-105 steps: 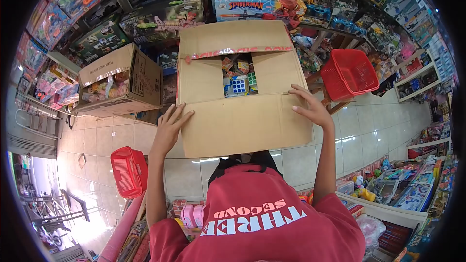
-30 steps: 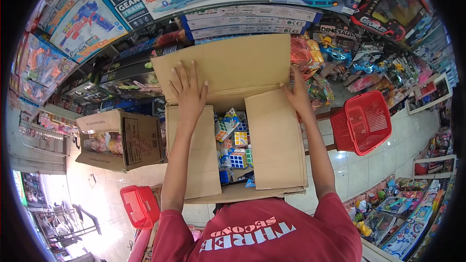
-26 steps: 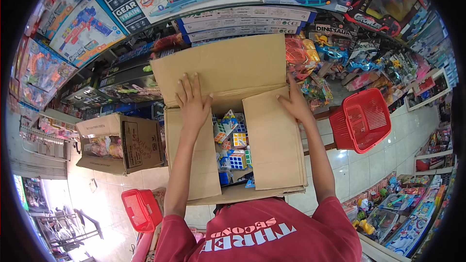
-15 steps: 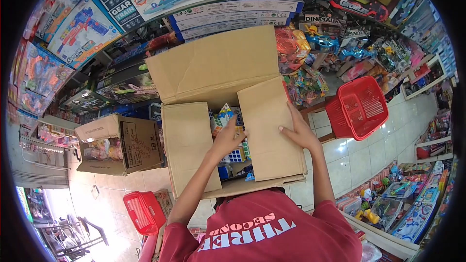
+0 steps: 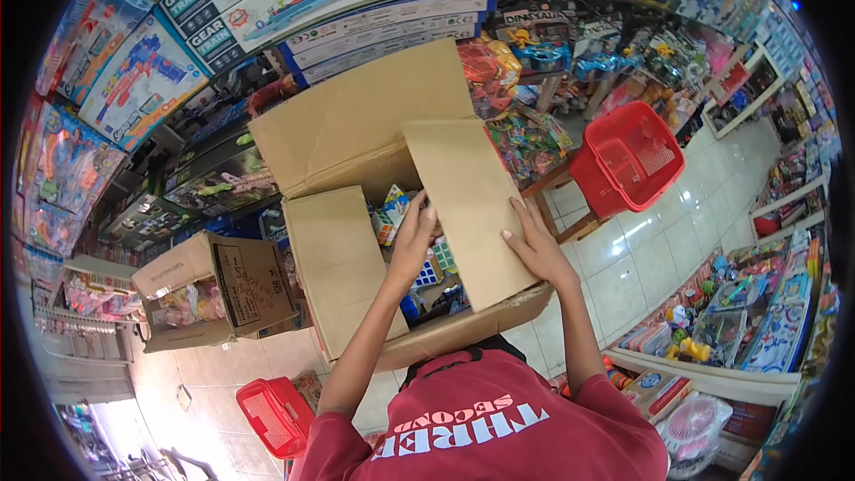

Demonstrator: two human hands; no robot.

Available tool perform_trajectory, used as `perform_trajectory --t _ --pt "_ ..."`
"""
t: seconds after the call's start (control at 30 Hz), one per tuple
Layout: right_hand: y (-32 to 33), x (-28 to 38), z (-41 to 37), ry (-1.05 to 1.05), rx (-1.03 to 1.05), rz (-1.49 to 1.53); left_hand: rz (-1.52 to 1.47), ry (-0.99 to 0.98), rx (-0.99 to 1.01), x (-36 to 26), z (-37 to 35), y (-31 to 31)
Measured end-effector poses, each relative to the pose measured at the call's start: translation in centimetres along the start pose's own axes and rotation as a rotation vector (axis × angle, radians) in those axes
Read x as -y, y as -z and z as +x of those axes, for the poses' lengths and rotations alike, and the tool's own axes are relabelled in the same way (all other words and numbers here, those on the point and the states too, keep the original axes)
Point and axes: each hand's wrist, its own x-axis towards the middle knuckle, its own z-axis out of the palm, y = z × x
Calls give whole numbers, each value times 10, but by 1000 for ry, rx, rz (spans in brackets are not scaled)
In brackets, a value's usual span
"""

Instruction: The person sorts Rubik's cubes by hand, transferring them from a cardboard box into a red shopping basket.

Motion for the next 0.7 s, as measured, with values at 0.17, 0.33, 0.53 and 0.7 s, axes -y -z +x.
perform_trajectory --t 0.17,0.33,0.53,0.7 --pt "5 -20 -14 20 3 156 19 -159 164 28 15 -41" --pt "33 -33 -34 -183 53 625 195 -261 288 5 26 -93" --pt "41 -128 -32 -246 -171 1311 559 -322 271 -7 45 -126" --pt "99 -141 -7 -99 -181 1701 871 -372 159 12 43 -146"
